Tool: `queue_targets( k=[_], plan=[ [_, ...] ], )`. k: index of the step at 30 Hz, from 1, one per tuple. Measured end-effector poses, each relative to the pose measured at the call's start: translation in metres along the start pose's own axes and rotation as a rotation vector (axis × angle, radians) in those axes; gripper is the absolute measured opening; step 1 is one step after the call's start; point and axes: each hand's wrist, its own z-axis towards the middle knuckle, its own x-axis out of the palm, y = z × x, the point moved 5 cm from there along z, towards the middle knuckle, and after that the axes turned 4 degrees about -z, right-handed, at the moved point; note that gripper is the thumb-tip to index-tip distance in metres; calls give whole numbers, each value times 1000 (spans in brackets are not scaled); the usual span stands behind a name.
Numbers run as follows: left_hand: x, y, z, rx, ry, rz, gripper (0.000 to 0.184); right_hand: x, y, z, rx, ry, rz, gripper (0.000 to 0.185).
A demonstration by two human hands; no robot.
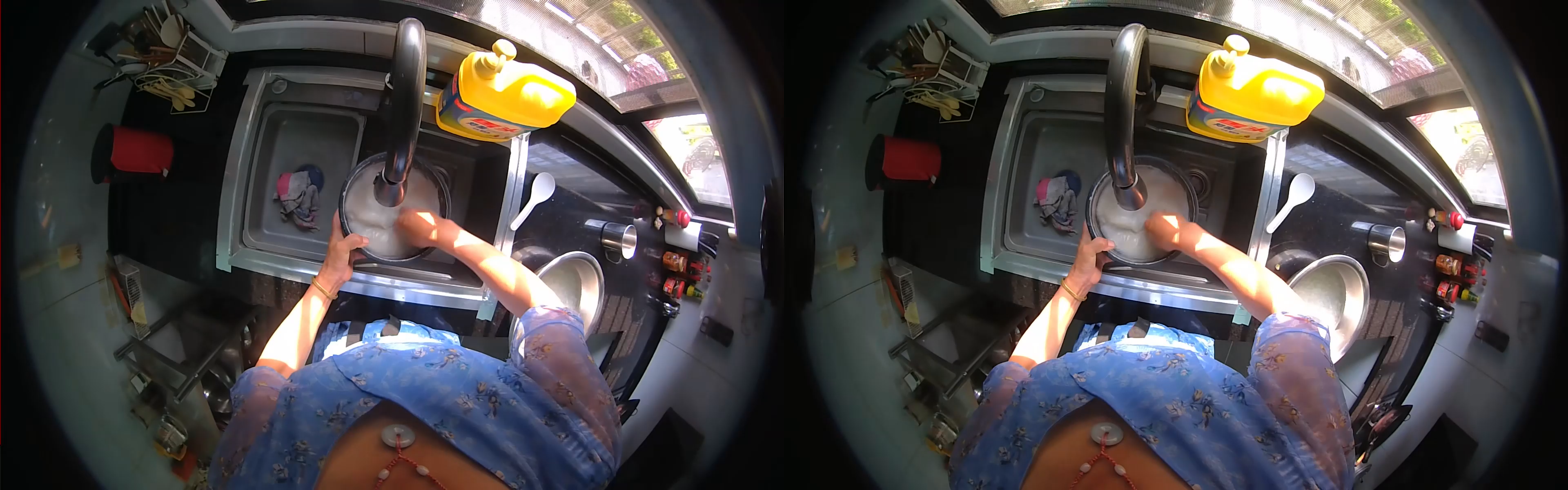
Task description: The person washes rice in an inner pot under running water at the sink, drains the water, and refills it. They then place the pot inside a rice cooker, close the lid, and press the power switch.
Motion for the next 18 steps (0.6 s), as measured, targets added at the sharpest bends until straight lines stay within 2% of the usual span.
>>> queue_targets(
  k=[1,3,5,6,7,9,11,12,14,15,17,18],
  plan=[
    [1,1,-1,7,6,-5,73,-1,-13,1,20,-71,-114,24],
    [3,7,-3,-34,-8,-5,74,8,-20,19,77,-63,-593,30],
    [5,9,-1,-70,-25,-2,75,-48,-1,14,314,-277,190,28],
    [5,8,0,-60,-13,-19,75,-33,2,28,311,-278,189,28],
    [5,7,1,-50,-3,-36,76,-19,13,41,93,-553,88,29],
    [6,2,1,-46,-12,-42,76,-18,39,37,-141,-823,-15,29],
    [2,0,2,-45,-16,-47,76,4,51,47,-202,-355,174,27],
    [-2,1,4,-35,-6,-24,76,-4,50,41,-203,-356,173,27],
    [-5,1,3,-23,5,-5,76,5,35,18,-199,89,26,24],
    [-3,0,2,-17,6,1,76,9,14,12,4,170,49,19],
    [0,4,0,-9,9,4,77,-12,-8,1,86,99,-162,22],
    [0,9,0,-27,-16,-1,78,-15,-13,6,87,98,-167,22]
  ],
)
